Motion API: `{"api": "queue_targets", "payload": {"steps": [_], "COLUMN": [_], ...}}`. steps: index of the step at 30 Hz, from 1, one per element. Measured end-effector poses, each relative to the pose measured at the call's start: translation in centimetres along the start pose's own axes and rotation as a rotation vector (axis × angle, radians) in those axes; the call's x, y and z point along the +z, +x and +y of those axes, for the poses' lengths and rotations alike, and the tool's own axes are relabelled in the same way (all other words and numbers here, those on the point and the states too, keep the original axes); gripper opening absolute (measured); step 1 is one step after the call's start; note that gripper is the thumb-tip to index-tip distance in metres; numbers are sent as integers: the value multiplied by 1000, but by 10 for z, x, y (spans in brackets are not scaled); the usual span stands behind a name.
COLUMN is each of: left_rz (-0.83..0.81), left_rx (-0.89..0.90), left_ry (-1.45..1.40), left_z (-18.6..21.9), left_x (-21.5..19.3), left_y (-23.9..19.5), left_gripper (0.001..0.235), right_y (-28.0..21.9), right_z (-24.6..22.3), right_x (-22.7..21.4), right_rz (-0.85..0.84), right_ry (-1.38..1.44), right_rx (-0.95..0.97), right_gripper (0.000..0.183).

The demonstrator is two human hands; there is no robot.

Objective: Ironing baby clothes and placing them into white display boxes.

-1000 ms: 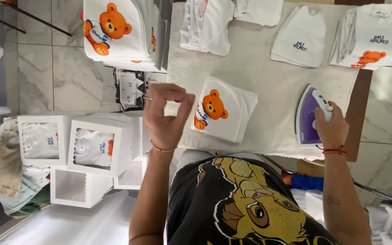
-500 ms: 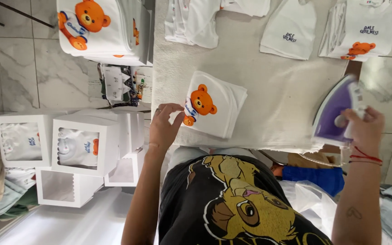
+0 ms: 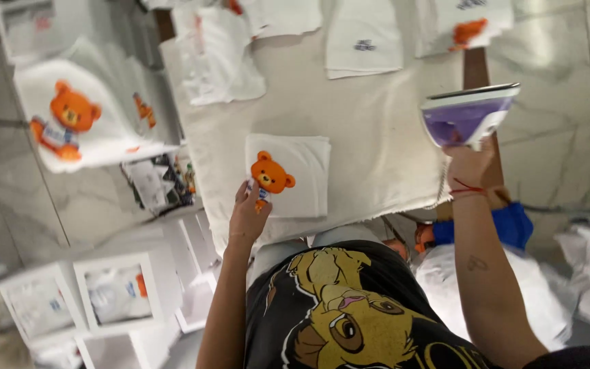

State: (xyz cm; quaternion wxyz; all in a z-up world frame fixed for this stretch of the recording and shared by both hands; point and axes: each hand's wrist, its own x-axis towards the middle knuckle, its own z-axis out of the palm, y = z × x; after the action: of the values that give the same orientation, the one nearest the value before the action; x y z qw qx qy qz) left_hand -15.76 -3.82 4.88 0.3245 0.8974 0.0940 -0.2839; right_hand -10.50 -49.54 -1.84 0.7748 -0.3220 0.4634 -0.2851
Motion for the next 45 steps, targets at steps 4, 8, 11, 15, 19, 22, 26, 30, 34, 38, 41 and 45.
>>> {"api": "queue_targets", "payload": {"steps": [4,8,11,15,19,22,26,30,34,38,41,45], "left_rz": [-91,-147,-68,-69,-152,-225,-285,-197,-524,-856,-913,-927], "left_rx": [60,30,168,426,579,598,717,1249,1139,1003,972,980], "left_ry": [107,347,506,518,572,679,701,395,465,717,722,908], "left_z": [8,68,58,61,76,89,109,95,71,75,68,35], "left_x": [-3,-23,-4,12,29,43,60,104,153,192,250,369], "left_y": [-3,-25,-7,4,22,18,-6,-12,-35,-63,-55,-35], "left_gripper": [75,89,93,90,86,84,78,40,22,7,9,38], "right_y": [6,-80,-138,-182,-256,-298,-331,-346,-308,-252,-195,-144], "right_z": [31,1,-1,38,35,47,89,126,173,229,229,199], "right_x": [-46,-54,-81,-173,-227,-262,-319,-355,-388,-433,-426,-395], "right_rz": [-142,-166,-32,83,149,281,314,260,230,303,366,426], "right_ry": [339,-939,-985,-1213,-1058,-1134,-1129,-1310,-1299,-1296,-1281,-1321], "right_rx": [153,-529,-434,-429,-174,-33,135,445,510,470,344,408], "right_gripper": [35,56,43,32,32,32,33,29,26,31,36,38]}}
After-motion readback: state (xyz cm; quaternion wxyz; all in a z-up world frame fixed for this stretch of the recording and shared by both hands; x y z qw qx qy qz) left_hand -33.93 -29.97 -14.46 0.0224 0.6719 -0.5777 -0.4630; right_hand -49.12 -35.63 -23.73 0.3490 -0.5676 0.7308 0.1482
